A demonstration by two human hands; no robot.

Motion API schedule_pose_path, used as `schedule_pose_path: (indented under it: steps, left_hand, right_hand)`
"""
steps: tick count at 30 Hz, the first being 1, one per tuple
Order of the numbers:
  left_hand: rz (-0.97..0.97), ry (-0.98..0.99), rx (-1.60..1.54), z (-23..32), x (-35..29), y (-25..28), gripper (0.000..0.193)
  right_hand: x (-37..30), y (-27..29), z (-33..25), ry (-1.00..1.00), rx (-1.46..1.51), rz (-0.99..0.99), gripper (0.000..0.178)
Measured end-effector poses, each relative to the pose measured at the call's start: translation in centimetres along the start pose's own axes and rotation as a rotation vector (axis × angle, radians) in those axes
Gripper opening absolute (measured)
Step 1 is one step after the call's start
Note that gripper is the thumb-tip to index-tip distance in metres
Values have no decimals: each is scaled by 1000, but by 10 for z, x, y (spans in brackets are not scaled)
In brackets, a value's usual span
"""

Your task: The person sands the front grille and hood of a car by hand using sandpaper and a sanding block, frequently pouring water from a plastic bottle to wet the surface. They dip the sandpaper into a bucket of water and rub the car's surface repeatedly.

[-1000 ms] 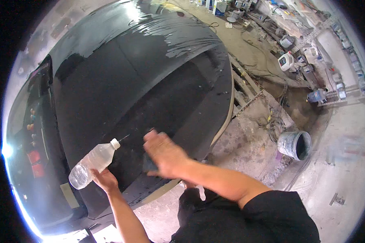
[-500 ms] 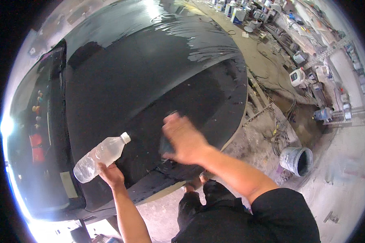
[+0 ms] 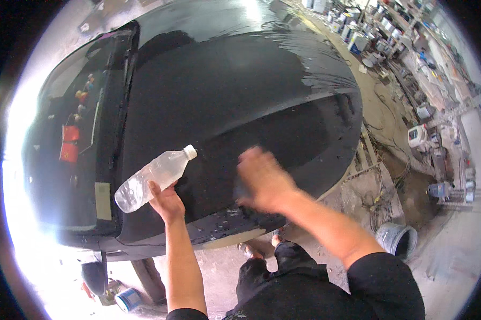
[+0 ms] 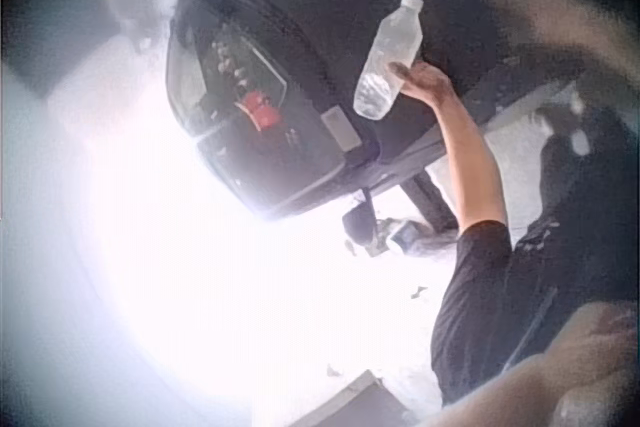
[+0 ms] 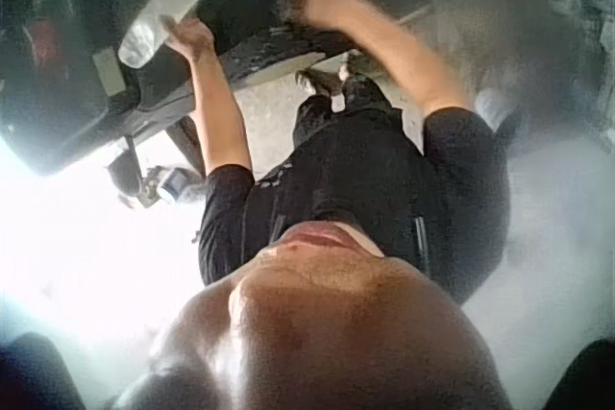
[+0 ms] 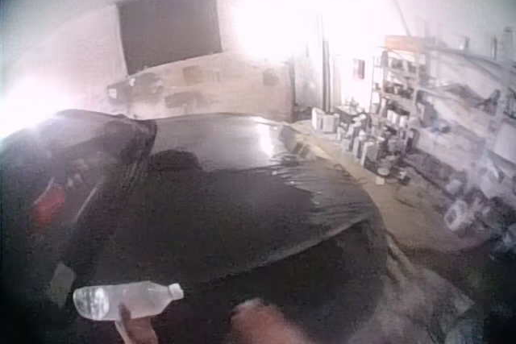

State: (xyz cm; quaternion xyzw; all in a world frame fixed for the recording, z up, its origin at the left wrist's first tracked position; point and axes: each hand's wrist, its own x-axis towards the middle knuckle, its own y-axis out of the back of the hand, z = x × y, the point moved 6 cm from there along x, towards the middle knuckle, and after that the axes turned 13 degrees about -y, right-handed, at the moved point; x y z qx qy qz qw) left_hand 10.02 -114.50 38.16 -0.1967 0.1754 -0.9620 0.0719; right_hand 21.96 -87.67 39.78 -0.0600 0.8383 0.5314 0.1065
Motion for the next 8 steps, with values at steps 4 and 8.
schedule_pose_path:
  steps: [4, 8]
  left_hand:
    - [-4, -26, -13, 22, 11, 21, 65]
    - [30, 11, 28, 42, 24, 71, 69]
  right_hand:
    - [29, 12, 100, -246, -147, 547, 87]
    - [66, -2, -69, -67, -6, 65, 105]
